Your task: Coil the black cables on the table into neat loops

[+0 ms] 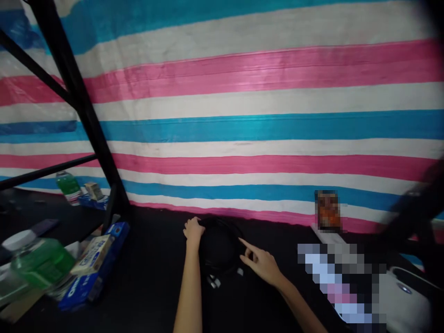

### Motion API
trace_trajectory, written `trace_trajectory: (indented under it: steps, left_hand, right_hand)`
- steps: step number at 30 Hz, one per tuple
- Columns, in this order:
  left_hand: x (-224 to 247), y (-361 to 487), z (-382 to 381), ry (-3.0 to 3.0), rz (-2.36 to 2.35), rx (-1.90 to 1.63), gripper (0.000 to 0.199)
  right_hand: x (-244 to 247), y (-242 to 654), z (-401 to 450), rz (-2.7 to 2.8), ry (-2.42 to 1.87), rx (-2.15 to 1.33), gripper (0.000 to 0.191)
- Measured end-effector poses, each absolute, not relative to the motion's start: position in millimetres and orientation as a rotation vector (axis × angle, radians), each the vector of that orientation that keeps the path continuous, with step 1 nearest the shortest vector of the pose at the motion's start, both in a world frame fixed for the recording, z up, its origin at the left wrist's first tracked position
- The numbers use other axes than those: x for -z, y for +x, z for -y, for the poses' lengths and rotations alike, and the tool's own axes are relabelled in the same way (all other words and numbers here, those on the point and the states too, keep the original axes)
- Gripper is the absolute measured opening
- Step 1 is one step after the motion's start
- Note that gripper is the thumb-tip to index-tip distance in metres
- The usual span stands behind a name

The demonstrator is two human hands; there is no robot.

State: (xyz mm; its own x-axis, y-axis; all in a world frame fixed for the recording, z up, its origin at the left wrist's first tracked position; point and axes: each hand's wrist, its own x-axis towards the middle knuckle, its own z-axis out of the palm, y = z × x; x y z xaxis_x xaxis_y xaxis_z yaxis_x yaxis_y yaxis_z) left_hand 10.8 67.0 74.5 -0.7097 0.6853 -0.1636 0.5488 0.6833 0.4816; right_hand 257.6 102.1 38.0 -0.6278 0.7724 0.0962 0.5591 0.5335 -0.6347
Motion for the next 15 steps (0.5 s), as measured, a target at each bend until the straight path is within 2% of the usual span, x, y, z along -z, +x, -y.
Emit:
trace_trajectory:
  steps: [8, 15]
  left_hand:
    - [-97.2, -23.1, -32.1, 0.625, -2.778, -0.705, 0.039]
    - [-111.4, -21.5, -38.7, 0.896, -2.67, -0.712, 0.049]
  right_hand:
    - [-35.9, 193.0, -48.4, 2.565, -0.744, -0.651, 0.054]
    - [-54.5, 145.0, -24.8, 2.695, -0.549, -0.934, 0.061]
